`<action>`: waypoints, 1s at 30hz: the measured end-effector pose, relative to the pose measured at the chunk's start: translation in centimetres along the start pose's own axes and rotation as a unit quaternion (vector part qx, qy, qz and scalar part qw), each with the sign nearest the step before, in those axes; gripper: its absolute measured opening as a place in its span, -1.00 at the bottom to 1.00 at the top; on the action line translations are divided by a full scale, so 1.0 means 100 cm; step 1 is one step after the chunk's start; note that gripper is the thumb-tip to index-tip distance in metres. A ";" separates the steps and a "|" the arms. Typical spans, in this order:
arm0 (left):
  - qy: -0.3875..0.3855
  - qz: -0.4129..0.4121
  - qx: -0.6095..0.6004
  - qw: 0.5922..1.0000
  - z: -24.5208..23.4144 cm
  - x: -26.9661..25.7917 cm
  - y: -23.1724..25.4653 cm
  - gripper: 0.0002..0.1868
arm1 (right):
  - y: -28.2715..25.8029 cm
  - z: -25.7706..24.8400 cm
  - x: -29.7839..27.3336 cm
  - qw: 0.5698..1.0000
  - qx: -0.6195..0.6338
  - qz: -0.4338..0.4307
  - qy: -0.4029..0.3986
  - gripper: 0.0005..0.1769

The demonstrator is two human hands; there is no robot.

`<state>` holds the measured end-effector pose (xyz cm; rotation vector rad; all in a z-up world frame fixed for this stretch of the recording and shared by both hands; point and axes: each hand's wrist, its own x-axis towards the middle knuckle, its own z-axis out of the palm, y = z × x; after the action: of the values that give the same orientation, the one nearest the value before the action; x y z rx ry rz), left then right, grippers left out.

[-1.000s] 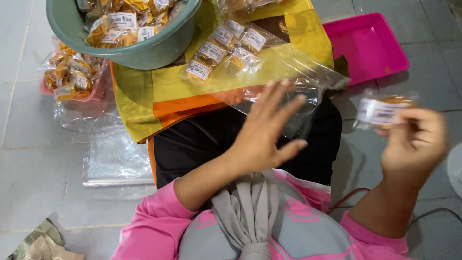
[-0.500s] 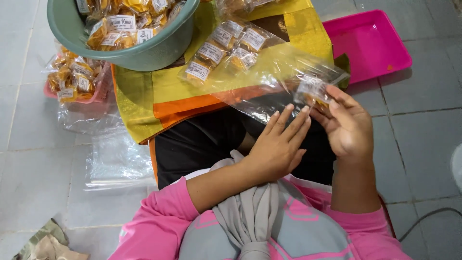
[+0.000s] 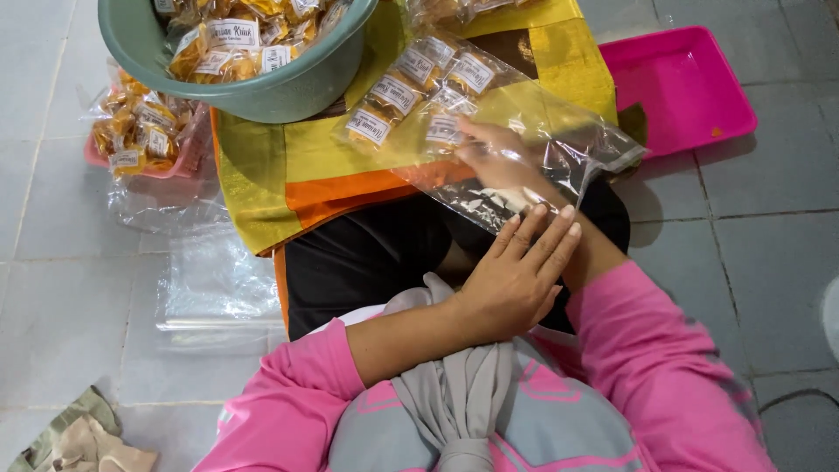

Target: Packaging small snack items into individual plastic sleeves and then organizing them into larger bags.

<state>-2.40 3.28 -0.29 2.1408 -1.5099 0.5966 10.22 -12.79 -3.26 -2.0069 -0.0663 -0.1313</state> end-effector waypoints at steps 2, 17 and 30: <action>0.003 0.002 0.004 1.000 0.001 0.001 0.000 -0.08 | 0.032 0.023 0.035 0.984 -0.072 0.071 -0.150 -0.44; -0.004 -0.007 -0.022 1.000 0.008 -0.005 0.000 -0.06 | 0.045 0.036 0.060 0.831 -0.514 -0.158 -0.141 -0.23; 0.001 -0.010 -0.042 0.999 0.012 -0.001 -0.009 -0.03 | 0.033 0.006 0.031 0.875 -0.455 -0.095 -0.135 -0.20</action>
<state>-1.49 2.88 -1.45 2.0903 -1.4842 0.5188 13.69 -13.73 -6.13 -2.9547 -0.4532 0.0064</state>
